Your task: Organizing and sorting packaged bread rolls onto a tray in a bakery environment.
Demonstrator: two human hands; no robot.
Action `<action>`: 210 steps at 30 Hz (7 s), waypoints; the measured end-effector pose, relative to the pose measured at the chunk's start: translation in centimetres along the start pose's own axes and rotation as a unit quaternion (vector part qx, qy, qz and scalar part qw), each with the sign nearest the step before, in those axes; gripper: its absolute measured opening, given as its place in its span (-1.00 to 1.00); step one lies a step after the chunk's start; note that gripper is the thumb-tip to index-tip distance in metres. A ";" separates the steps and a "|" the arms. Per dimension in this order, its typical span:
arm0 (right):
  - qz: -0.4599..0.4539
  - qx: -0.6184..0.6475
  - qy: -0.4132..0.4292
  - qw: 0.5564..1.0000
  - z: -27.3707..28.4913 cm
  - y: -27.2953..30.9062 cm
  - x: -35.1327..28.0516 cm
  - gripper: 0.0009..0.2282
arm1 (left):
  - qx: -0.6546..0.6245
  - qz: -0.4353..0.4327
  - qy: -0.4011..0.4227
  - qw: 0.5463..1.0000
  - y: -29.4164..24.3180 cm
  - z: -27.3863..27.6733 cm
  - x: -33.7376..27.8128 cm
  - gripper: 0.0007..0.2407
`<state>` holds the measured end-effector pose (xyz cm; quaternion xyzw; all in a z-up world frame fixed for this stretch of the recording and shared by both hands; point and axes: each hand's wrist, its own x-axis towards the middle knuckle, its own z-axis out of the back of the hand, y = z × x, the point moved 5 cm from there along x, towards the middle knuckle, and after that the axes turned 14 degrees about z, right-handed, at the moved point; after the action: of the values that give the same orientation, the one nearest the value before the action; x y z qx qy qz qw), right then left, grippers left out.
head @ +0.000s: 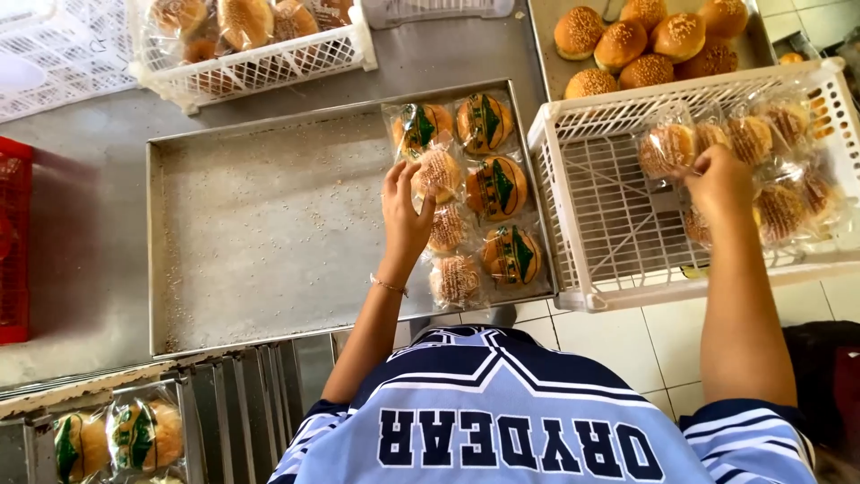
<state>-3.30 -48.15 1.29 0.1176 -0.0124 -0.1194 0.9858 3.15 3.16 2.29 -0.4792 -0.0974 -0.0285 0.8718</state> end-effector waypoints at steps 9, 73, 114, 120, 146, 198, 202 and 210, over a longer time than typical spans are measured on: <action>-0.073 0.217 -0.050 0.972 4.3 4.4 -3.1 -0.84 | -0.019 0.027 0.009 0.999 1.5 4.0 0.1 -0.65; -0.089 0.162 -0.276 0.943 6.7 -4.9 -15.1 -0.77 | 0.012 -0.243 0.279 0.929 -24.2 -27.8 -0.9 -0.45; -0.116 -0.031 -0.079 0.990 1.9 -8.7 -13.2 -0.84 | -0.018 -0.192 0.510 0.839 -27.2 -42.5 -3.0 -0.82; -0.109 -0.030 -0.096 0.989 -0.4 -10.5 -13.4 -0.84 | -0.010 -0.208 0.471 0.857 -27.4 -41.4 -2.8 -0.84; 0.005 0.588 -0.173 0.790 -2.9 31.5 -12.1 -0.82 | -0.338 0.216 0.250 0.881 -2.4 2.7 2.6 -0.68; 0.099 0.654 -0.106 0.742 4.2 21.5 -16.4 -0.61 | -0.101 -0.022 -0.147 0.984 -2.2 1.6 3.3 -0.49; 0.086 0.640 -0.216 0.732 8.0 14.1 -17.6 -0.64 | -0.144 -0.076 -0.104 0.981 -10.6 -1.9 4.8 -0.45; 0.047 0.615 -0.327 0.716 13.4 2.9 -17.6 -0.71 | -0.182 -0.158 -0.049 0.969 -23.4 -13.9 5.7 -0.48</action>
<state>-20.40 -44.24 15.03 0.6512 -0.4102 -0.0698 0.6347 7.38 -20.92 15.62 -0.6090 -0.2079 -0.1598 0.7486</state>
